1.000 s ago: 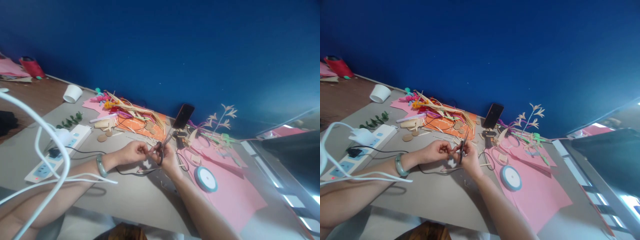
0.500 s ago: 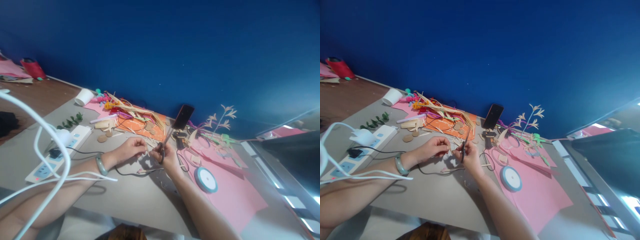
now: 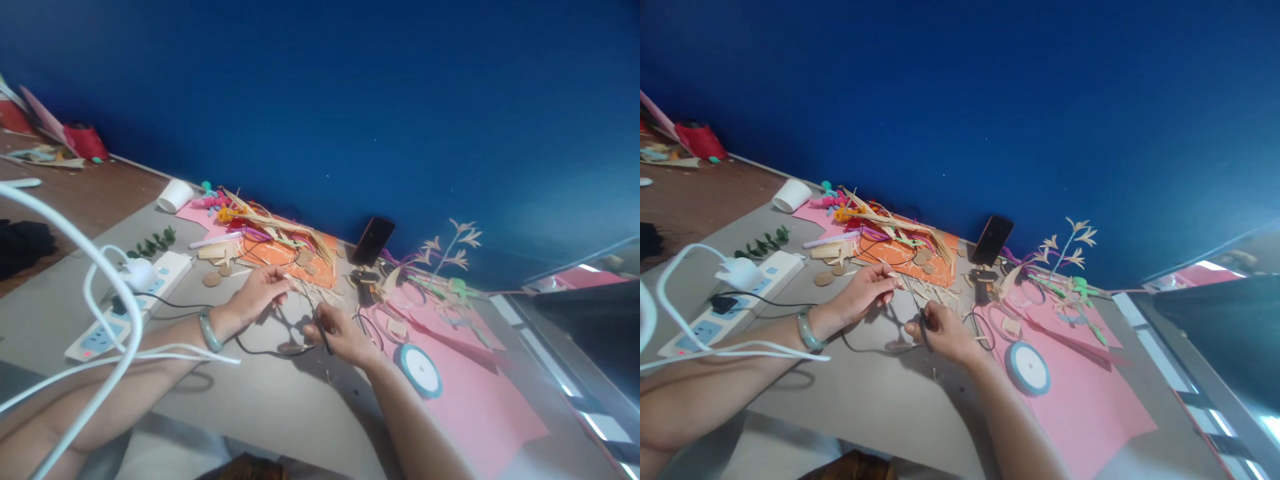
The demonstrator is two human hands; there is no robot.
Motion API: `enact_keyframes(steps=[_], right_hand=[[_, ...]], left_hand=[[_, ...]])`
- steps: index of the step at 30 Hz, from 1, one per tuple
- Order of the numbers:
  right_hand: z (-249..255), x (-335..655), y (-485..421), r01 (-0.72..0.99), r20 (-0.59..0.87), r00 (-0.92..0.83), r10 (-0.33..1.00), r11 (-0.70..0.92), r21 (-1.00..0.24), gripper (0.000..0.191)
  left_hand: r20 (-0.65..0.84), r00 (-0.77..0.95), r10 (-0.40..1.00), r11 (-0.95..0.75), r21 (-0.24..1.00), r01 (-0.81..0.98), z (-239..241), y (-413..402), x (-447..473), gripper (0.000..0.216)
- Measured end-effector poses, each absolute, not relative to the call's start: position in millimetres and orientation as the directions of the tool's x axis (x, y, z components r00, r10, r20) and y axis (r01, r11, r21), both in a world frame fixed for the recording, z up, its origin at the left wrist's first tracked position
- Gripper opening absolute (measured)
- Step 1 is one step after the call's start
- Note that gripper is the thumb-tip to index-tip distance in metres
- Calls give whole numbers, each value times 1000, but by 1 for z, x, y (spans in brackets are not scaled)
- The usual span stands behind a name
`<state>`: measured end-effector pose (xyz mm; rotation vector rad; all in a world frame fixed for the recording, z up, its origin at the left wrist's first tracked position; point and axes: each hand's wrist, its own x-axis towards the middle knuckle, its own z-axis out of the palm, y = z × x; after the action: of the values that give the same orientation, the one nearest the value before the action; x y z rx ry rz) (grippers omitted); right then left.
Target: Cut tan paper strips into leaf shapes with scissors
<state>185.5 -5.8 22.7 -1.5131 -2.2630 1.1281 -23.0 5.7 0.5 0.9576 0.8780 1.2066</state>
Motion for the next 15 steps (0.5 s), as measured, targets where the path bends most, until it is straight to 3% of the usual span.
enact_keyframes(steps=[8,15], right_hand=[[25,182,-8,565,-313,-514,799,41,-824,43],[24,182,-8,515,-321,-520,792,-9,-857,42]], left_hand=[[-13,131,991,51,955,-291,0,5,-24,22],[-1,143,990,41,959,-281,1,4,-25,23]])
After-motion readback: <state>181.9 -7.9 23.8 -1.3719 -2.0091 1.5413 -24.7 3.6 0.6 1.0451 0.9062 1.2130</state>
